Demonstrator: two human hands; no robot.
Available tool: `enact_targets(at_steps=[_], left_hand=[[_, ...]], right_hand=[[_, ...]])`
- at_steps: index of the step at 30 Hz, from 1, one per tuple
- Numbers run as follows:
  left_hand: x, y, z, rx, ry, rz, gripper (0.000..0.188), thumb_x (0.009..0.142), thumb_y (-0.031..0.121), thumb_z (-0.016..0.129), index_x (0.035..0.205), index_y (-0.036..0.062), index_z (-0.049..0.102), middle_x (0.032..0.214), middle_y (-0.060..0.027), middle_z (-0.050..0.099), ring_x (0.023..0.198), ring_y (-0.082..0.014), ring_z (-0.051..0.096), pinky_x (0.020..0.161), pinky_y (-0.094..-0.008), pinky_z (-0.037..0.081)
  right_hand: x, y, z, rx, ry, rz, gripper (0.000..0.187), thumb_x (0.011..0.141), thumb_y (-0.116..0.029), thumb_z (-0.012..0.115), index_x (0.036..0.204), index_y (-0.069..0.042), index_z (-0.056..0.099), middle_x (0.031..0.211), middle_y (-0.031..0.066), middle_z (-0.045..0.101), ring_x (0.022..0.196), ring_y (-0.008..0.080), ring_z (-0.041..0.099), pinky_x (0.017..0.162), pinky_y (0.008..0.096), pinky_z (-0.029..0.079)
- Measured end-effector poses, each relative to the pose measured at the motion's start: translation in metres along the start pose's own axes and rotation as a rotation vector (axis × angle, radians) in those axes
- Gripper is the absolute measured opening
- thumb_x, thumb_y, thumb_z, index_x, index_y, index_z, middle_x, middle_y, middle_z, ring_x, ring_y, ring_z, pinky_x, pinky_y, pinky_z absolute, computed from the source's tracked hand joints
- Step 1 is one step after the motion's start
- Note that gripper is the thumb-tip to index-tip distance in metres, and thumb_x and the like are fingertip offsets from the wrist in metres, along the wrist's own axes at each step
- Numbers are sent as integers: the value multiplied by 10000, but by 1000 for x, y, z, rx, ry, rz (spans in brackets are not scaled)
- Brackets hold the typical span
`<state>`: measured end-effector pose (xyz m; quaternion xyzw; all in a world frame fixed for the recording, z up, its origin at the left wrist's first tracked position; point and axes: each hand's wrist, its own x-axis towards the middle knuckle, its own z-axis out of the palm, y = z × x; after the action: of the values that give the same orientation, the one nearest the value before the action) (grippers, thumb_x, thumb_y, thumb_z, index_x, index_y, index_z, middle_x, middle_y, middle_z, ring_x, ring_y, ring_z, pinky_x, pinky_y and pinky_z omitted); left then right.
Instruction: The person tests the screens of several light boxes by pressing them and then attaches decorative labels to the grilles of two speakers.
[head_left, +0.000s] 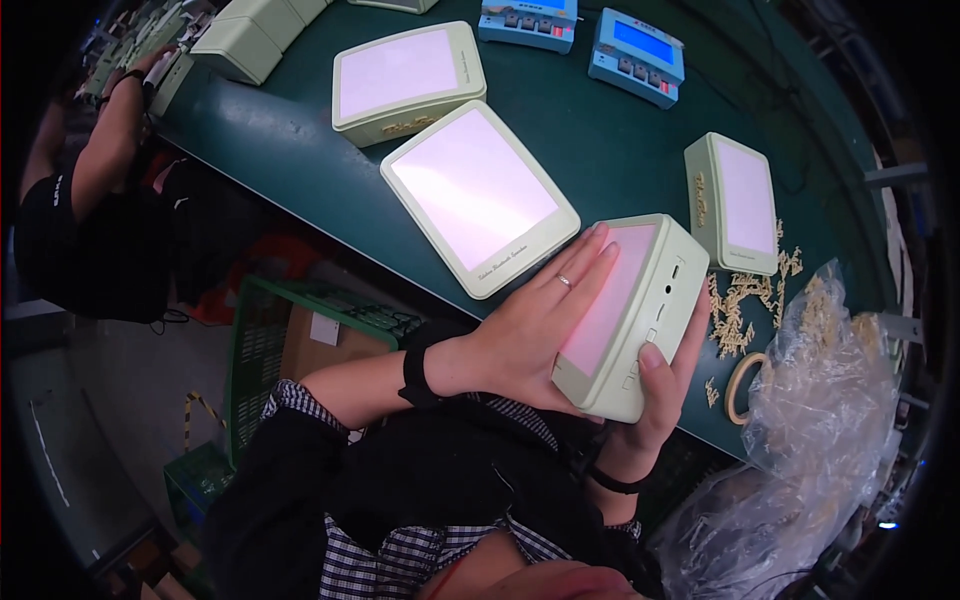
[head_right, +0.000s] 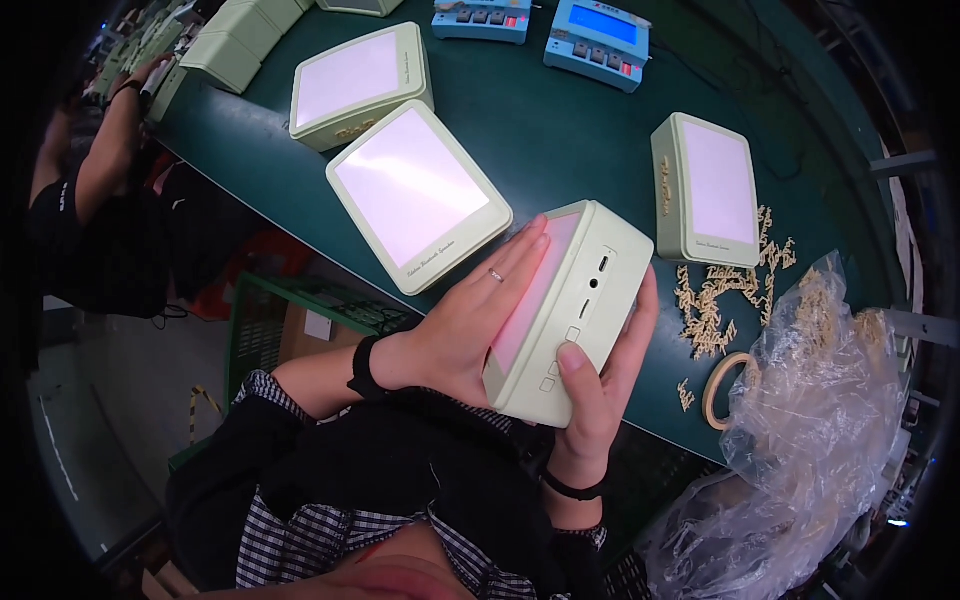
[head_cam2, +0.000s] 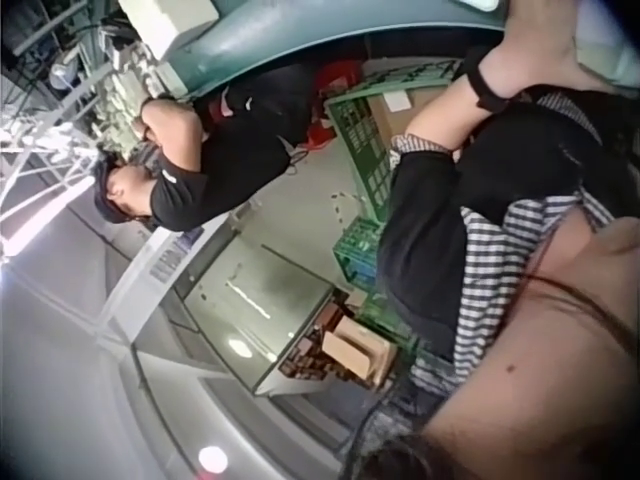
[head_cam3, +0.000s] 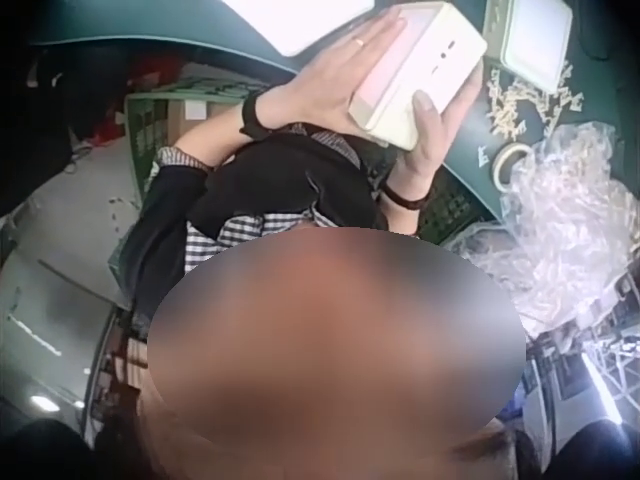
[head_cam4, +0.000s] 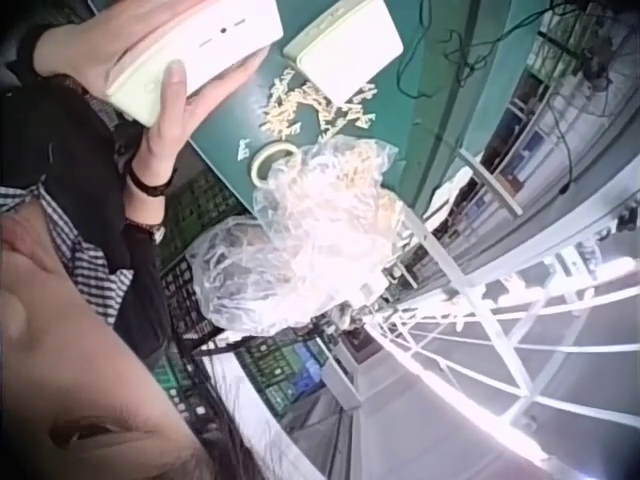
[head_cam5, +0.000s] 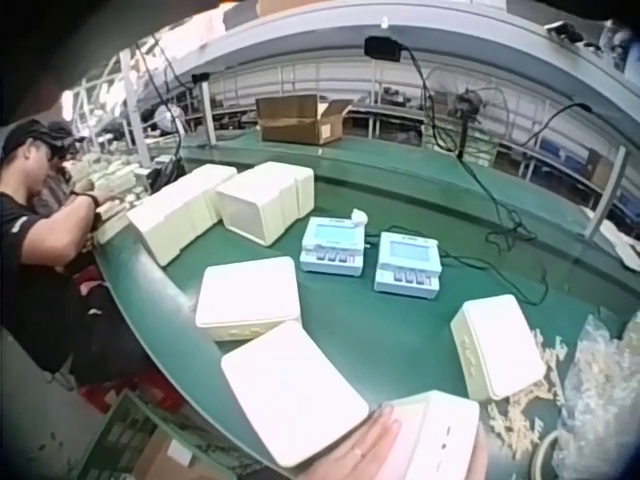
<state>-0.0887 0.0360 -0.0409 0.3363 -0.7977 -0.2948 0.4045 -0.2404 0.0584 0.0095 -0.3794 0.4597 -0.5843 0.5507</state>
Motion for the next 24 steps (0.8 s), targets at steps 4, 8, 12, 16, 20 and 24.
enact_targets(at_steps=[4,8,12,16,20,24], left_hand=[[3,1,-2,-6,-2,-2,1249,623,509,841,1487,-116,191,1521,-401,157,1417,-533,226,1164,-511,255],[6,10,-2,32,-22,-23,1218,609,459,859,1501,-78,228,1533,-394,148,1407,-525,264,1142,-497,291],[4,7,2,28,5,-38,1258,566,557,865,1516,-11,266,1517,-409,157,1363,-548,318,1095,-497,352],[5,6,3,19,12,-40,1280,546,599,868,1522,17,278,1510,-416,159,1338,-554,353,1066,-487,387],[5,5,4,20,7,-35,1286,546,595,870,1527,21,268,1514,-414,150,1338,-552,354,1068,-485,385],[4,6,3,30,-5,-46,1297,548,591,871,1535,27,247,1519,-411,138,1345,-550,345,1081,-492,372]], right_hand=[[-8,5,-7,167,-41,43,1075,691,-253,687,1558,-45,87,1466,193,355,1345,307,401,1115,402,331],[-13,6,-16,36,-44,50,1127,657,-402,625,1556,-21,64,1460,228,353,1318,354,424,1098,435,363],[-12,7,-15,-27,4,-14,1148,639,-413,623,1565,-46,50,1452,237,350,1302,371,439,1076,460,389],[-15,14,-17,70,18,47,1154,632,-420,625,1569,-70,50,1455,237,339,1290,368,450,1069,461,393],[-14,14,-19,64,-6,47,1158,626,-428,626,1574,-96,49,1460,223,335,1296,362,443,1071,453,387],[-9,10,-15,20,8,-11,1163,623,-433,625,1574,-102,43,1462,218,334,1294,361,442,1070,454,383]])
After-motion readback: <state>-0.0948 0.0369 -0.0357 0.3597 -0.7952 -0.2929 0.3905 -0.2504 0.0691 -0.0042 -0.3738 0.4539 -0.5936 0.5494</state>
